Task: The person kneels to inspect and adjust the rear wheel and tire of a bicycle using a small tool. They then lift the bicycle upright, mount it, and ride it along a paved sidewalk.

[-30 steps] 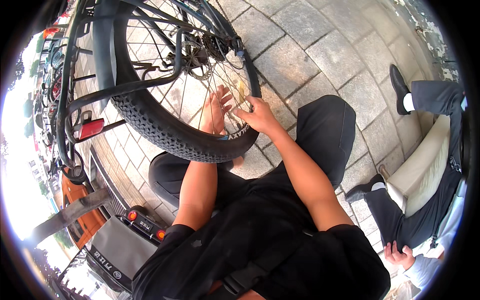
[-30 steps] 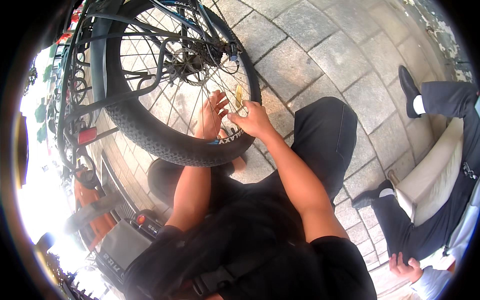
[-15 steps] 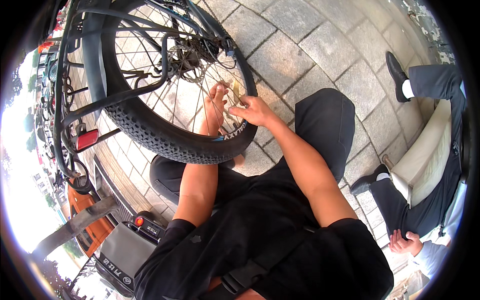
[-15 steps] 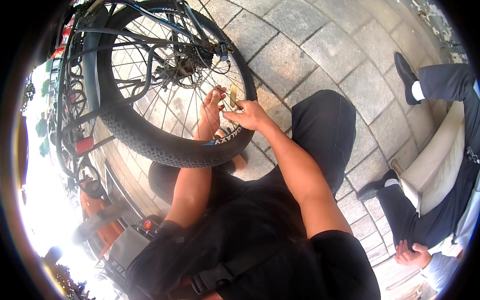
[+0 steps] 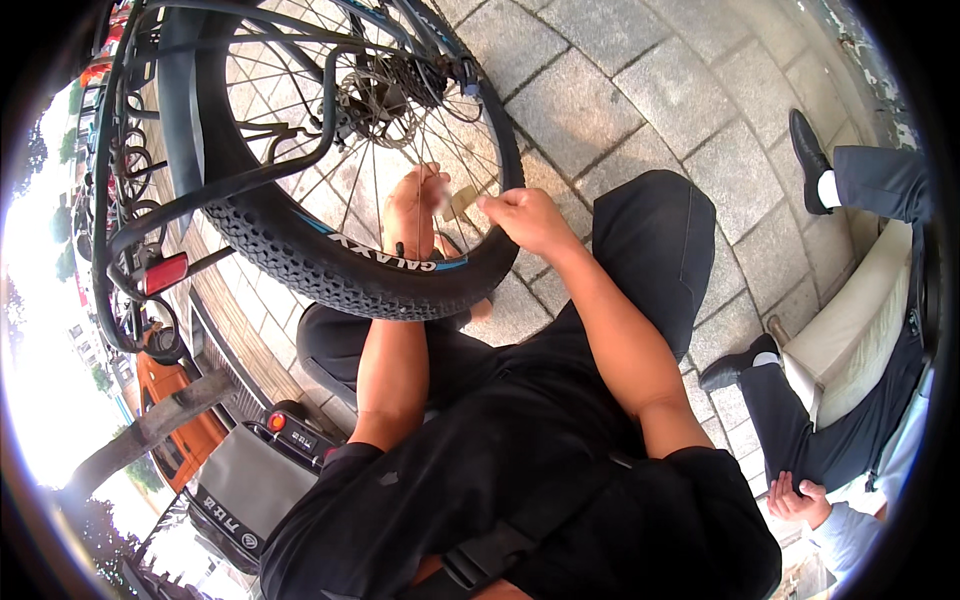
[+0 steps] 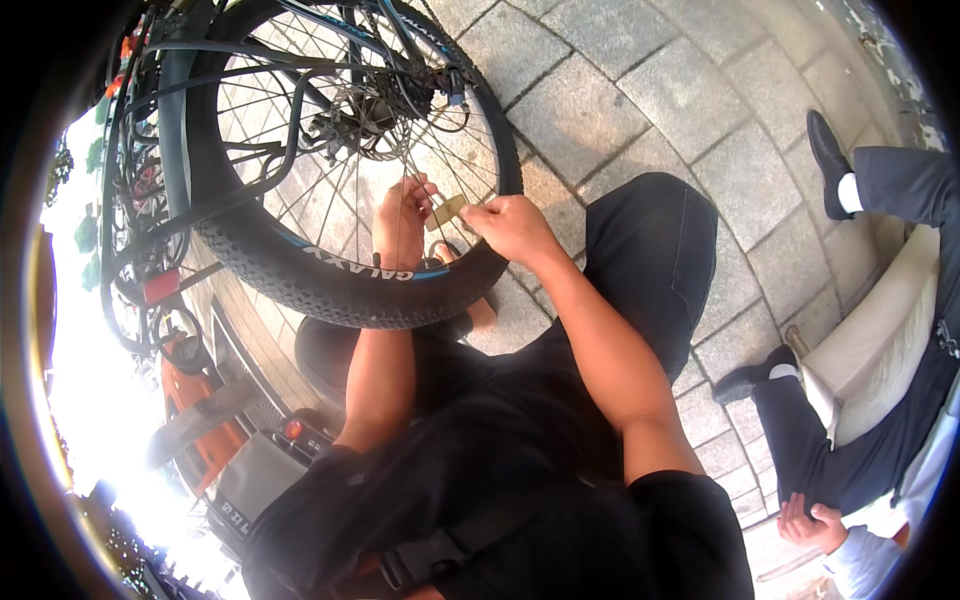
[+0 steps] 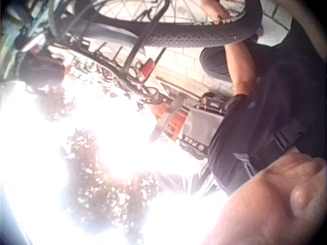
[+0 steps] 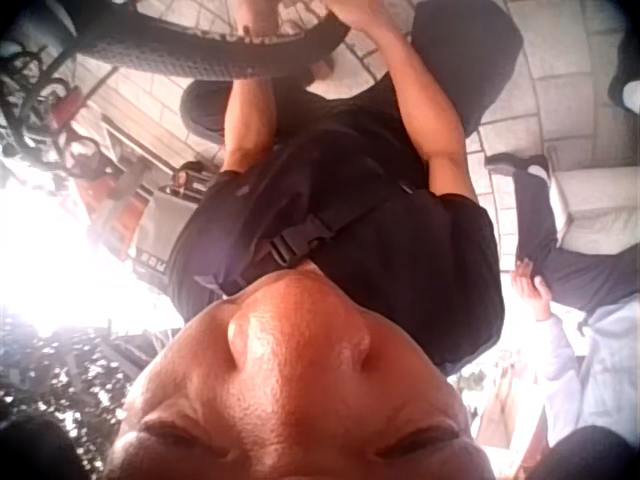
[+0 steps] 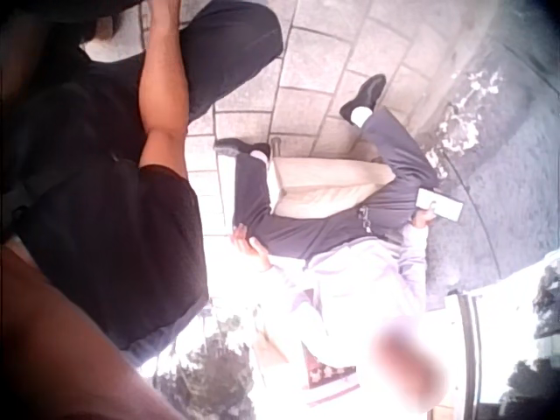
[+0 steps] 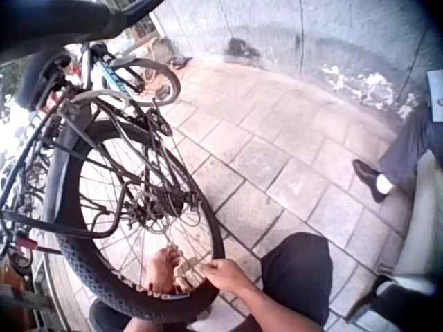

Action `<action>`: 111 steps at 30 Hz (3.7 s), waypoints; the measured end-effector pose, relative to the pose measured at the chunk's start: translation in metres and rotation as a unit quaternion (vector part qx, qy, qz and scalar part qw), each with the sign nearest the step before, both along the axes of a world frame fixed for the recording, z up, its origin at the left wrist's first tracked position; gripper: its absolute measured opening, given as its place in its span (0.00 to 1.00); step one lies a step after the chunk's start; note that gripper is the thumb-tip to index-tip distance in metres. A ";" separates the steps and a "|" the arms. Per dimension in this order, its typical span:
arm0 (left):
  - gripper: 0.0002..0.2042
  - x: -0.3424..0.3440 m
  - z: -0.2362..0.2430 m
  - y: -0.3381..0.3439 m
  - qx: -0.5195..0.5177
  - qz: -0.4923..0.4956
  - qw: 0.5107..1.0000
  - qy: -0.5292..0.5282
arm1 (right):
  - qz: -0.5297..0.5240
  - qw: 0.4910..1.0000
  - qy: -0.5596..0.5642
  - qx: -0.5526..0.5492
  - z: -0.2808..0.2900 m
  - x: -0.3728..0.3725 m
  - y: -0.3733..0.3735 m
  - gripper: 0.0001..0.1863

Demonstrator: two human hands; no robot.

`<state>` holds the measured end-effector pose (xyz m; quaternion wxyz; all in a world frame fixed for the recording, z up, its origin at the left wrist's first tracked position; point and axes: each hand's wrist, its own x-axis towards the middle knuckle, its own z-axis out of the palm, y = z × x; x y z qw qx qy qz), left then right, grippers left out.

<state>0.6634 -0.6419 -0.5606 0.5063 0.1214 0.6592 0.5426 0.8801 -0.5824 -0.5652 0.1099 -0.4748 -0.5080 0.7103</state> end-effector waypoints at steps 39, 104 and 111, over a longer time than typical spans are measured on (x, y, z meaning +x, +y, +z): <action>0.18 -0.003 0.000 -0.010 0.054 -0.028 0.998 -0.032 | 0.129 0.991 0.024 -0.015 0.074 -0.028 -0.004 0.46; 0.71 -0.035 0.173 -0.028 0.259 -0.115 0.956 0.077 | 0.070 0.997 -0.014 0.036 -0.008 -0.027 0.004 0.36; 0.74 -0.009 0.184 -0.003 0.287 -0.094 0.950 0.077 | 0.057 0.998 -0.006 0.032 -0.015 -0.035 0.002 0.37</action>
